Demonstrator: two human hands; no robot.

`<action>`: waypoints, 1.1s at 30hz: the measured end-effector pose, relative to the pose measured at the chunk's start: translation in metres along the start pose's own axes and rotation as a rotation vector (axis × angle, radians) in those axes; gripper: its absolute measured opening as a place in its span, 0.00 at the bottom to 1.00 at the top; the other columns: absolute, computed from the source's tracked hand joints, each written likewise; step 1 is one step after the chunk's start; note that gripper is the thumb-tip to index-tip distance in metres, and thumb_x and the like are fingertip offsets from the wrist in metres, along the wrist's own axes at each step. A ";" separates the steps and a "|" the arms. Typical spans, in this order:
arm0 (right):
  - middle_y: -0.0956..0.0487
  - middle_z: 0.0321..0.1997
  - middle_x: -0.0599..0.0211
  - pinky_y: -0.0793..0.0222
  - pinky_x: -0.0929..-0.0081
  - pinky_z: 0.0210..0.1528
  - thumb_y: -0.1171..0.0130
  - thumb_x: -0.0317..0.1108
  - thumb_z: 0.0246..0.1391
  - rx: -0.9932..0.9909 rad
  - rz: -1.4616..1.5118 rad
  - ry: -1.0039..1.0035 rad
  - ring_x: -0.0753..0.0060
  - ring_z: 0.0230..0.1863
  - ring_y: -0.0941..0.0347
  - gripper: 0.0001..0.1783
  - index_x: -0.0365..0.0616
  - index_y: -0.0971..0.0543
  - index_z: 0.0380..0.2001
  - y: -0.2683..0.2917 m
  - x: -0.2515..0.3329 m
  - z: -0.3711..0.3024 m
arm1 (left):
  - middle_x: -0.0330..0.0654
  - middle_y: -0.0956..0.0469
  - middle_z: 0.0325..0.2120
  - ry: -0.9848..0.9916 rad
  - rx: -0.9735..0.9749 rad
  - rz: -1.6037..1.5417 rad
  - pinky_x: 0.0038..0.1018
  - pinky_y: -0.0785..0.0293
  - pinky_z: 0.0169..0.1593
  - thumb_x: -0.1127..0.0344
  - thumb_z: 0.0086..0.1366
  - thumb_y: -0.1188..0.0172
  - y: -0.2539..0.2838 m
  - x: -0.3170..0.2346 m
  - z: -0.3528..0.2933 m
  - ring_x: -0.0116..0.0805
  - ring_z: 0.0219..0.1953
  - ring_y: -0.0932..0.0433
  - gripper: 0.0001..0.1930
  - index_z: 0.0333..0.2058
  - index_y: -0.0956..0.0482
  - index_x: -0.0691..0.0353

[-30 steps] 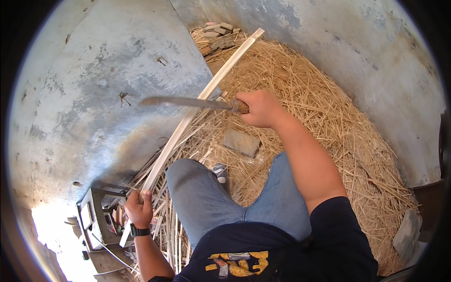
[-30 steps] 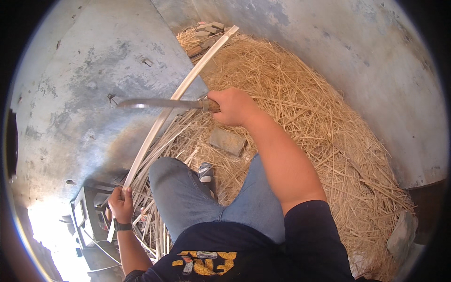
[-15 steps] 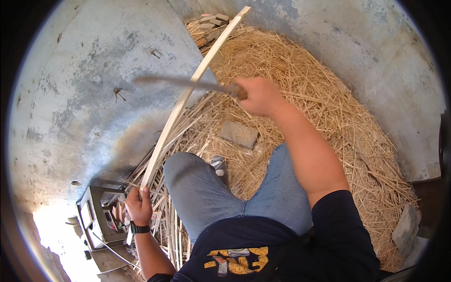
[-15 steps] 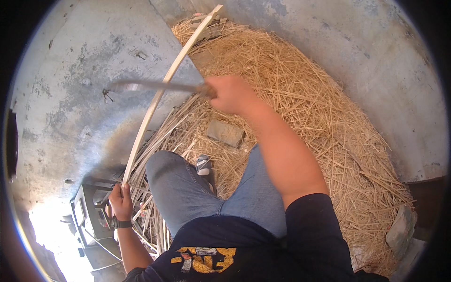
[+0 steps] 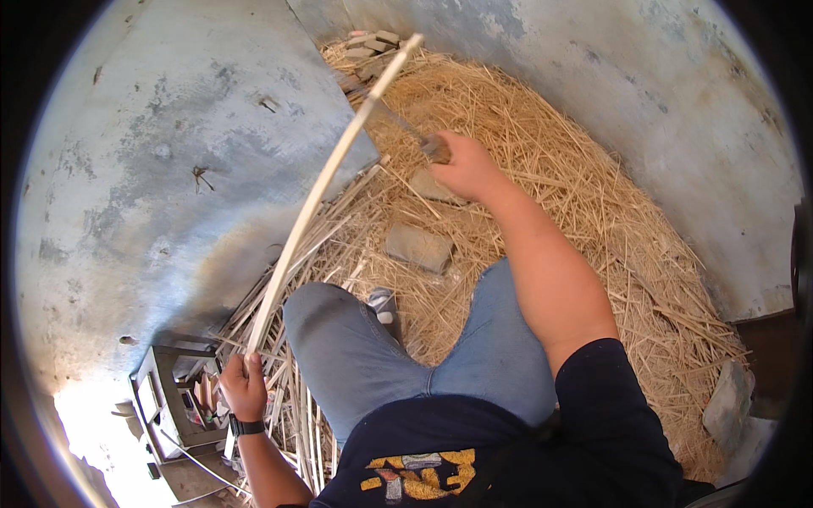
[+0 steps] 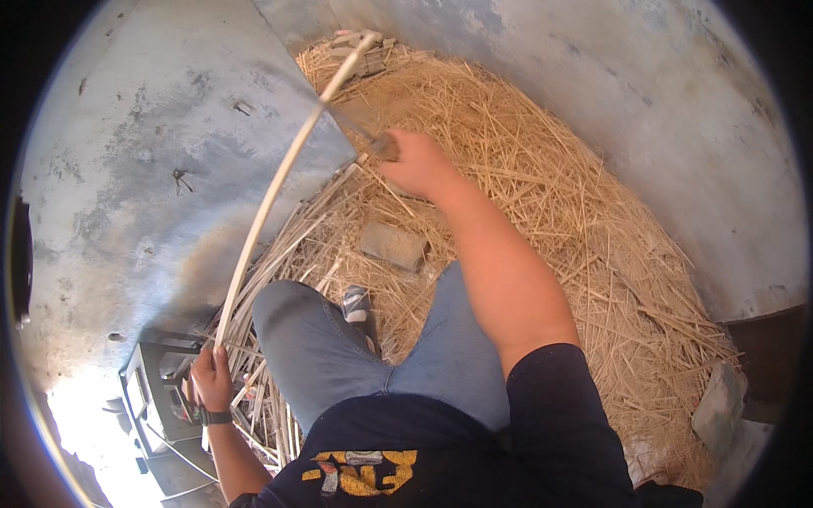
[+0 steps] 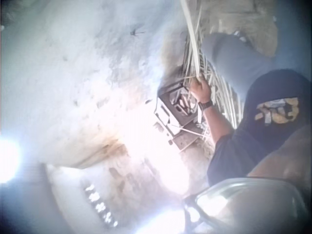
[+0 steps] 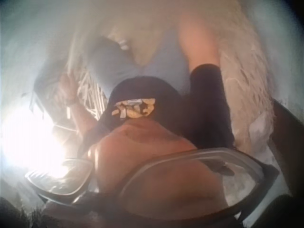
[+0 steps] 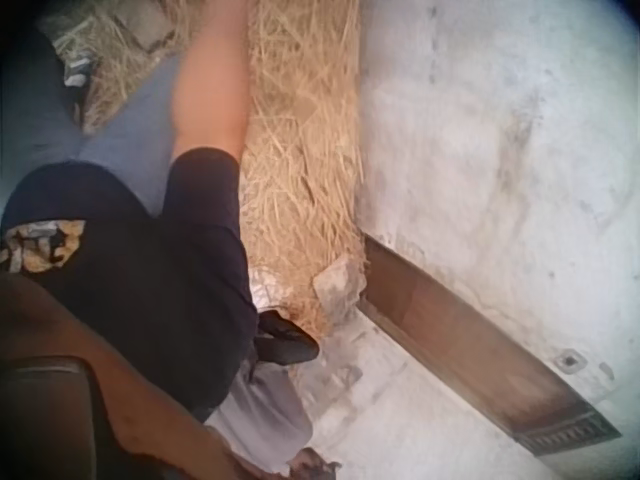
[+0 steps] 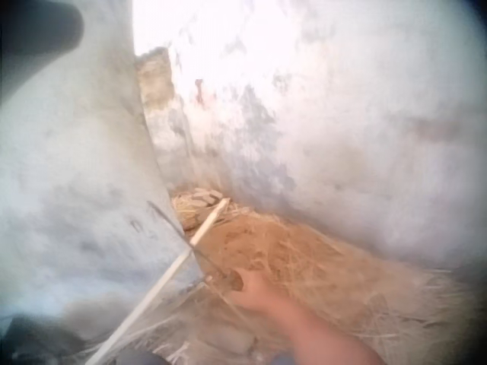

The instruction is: The person sits on a straw-covered floor and uses a machete to split long bamboo poles into thin strips. They hold the pole with one hand and repeatedly strike it with the machete to separate the fibers, then place the finished strips into a pile.

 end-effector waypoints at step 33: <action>0.16 0.40 0.57 0.23 0.60 0.46 0.40 0.33 0.48 0.122 -0.106 -0.225 0.55 0.42 0.18 0.23 0.51 0.19 0.51 0.014 -0.022 0.001 | 0.50 0.30 0.15 -0.083 -0.129 0.176 0.38 0.36 0.24 0.52 0.65 0.33 0.026 -0.030 0.012 0.46 0.17 0.31 0.21 0.25 0.25 0.65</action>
Point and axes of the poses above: each hand's wrist, its own z-axis towards the middle knuckle, its own y-axis out of the back of the hand, x = y × z, the point moved 10 cm from there along z, towards the middle knuckle
